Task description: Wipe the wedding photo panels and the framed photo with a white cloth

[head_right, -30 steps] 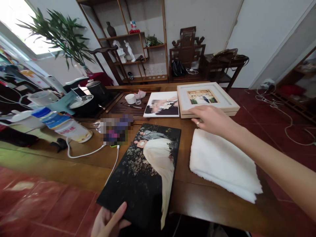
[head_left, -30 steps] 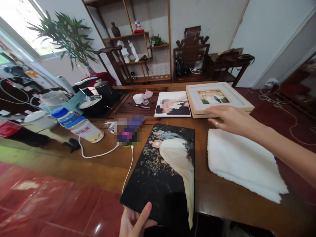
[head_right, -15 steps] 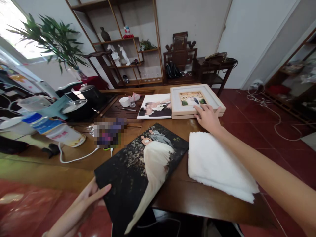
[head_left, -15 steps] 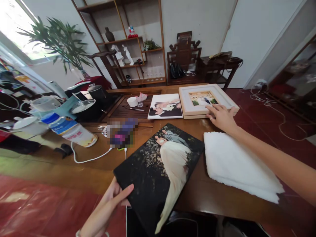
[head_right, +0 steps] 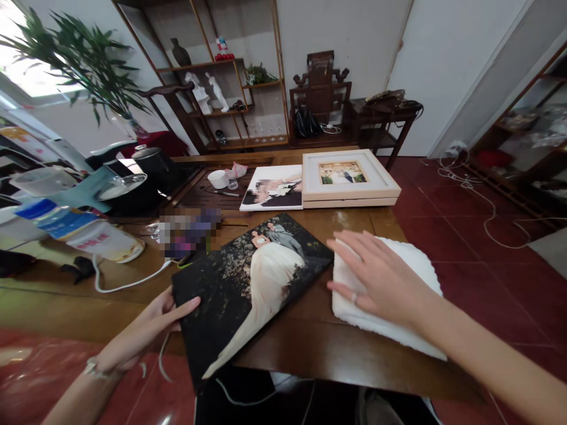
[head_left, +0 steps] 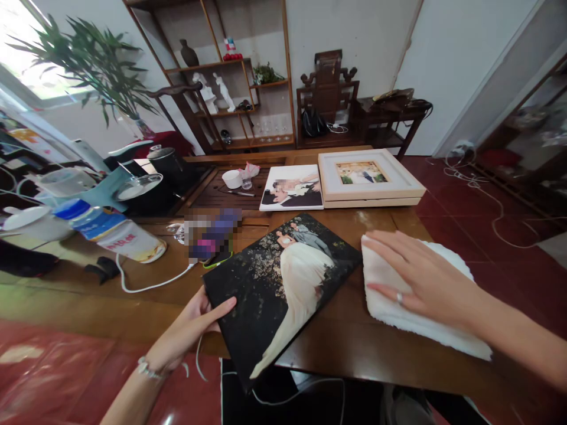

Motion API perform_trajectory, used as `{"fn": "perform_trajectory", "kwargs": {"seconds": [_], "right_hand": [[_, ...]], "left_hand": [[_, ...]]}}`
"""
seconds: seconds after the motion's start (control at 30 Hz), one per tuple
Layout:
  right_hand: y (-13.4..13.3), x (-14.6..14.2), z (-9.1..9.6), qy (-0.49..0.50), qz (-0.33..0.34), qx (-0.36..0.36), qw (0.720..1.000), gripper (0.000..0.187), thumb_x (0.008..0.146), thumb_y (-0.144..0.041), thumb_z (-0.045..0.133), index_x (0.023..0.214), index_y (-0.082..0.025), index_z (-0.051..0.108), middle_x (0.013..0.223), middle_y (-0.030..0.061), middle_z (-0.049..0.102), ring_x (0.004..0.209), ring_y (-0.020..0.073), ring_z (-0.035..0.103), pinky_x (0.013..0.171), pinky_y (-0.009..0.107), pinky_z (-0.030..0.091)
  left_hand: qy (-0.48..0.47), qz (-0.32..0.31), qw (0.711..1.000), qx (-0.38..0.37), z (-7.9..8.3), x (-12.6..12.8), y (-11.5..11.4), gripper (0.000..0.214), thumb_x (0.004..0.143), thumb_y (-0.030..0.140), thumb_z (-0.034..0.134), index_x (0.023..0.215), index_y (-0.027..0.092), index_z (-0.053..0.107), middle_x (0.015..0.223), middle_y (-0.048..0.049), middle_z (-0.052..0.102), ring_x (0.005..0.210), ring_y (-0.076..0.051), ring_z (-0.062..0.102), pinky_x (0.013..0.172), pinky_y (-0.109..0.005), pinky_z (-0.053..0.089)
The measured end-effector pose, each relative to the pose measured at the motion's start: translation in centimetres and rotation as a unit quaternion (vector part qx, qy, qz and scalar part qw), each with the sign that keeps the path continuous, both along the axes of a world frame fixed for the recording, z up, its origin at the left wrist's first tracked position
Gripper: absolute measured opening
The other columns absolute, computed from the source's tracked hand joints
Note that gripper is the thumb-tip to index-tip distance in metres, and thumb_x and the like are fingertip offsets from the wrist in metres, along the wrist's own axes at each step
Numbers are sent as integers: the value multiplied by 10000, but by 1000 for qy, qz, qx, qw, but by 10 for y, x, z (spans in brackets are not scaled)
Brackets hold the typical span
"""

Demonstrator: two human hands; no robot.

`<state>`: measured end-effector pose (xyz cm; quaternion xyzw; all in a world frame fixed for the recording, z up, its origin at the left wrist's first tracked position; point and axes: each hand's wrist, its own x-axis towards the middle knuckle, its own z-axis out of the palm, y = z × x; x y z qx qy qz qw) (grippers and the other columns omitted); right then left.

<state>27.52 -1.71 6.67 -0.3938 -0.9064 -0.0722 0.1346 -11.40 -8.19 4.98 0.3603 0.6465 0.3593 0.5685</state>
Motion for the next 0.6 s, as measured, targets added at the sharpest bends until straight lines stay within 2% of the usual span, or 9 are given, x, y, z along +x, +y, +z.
{"fn": "perform_trajectory", "kwargs": {"seconds": [0.07, 0.13, 0.2, 0.27, 0.37, 0.43, 0.47, 0.53, 0.6], "right_hand": [[-35, 4, -6, -39, 1, -7, 999, 702, 765, -475, 554, 1395, -240, 352, 1405, 128, 431, 1286, 373, 375, 979, 610, 387], [-52, 13, -20, -57, -7, -3, 998, 744, 734, -308, 517, 1435, -229, 280, 1426, 130, 401, 1277, 388, 384, 905, 619, 446], [-52, 27, -32, -51, -15, -4, 999, 806, 688, -164, 451, 1456, -237, 214, 1387, 122, 457, 1229, 359, 458, 849, 561, 506], [-39, 42, -32, -24, -36, -17, 999, 796, 690, -123, 421, 1444, -272, 213, 1287, 104, 561, 1120, 321, 564, 811, 478, 542], [-15, 59, -11, 50, -159, 1, 986, 657, 752, -221, 459, 1383, -277, 285, 1199, 117, 598, 838, 294, 667, 668, 403, 560], [-4, 64, 8, 111, -254, 80, 958, 614, 754, -312, 506, 1337, -227, 334, 1231, 165, 542, 759, 283, 657, 607, 393, 538], [-1, 65, 16, 135, -275, 126, 944, 600, 747, -342, 529, 1308, -209, 362, 1229, 183, 528, 736, 273, 650, 585, 386, 526], [2, 64, 25, 137, -242, 168, 946, 526, 747, -360, 530, 1242, -219, 420, 1186, 180, 554, 725, 254, 641, 559, 369, 509], [2, 59, 26, 84, -171, 125, 974, 420, 767, -352, 479, 1178, -264, 476, 1112, 133, 620, 719, 251, 645, 545, 366, 509]], "left_hand": [[-5, -35, 999, -3, 0, -5, 6, 645, 712, 358, 747, 1258, 195, 444, 1100, -92, 672, 843, -219, 685, 642, -275, 568], [-19, -62, 998, -4, 0, -9, 11, 598, 713, 359, 745, 1212, 190, 461, 1066, -85, 682, 844, -225, 686, 666, -299, 572], [-28, -80, 996, -12, 2, -13, 16, 564, 705, 362, 750, 1167, 186, 480, 1034, -79, 689, 842, -229, 686, 699, -328, 573], [-27, -101, 994, -20, 5, -17, 22, 539, 702, 368, 751, 1141, 188, 495, 1015, -75, 691, 831, -224, 685, 718, -337, 570], [-3, -142, 989, -31, 10, -23, 35, 552, 697, 374, 752, 1156, 199, 501, 998, -68, 690, 843, -217, 680, 689, -302, 566], [17, -166, 985, -38, 13, -25, 48, 621, 676, 378, 766, 1203, 216, 482, 992, -62, 691, 847, -218, 681, 632, -268, 561], [17, -187, 981, -46, 14, -25, 56, 650, 667, 383, 769, 1222, 220, 473, 999, -66, 692, 846, -225, 683, 609, -267, 559], [5, -241, 969, -54, 15, -24, 76, 675, 659, 385, 772, 1239, 211, 474, 1012, -81, 692, 860, -238, 683, 604, -276, 560], [12, -289, 955, -61, 14, -20, 99, 665, 640, 382, 783, 1217, 198, 509, 999, -90, 698, 830, -226, 688, 573, -241, 544]]}}
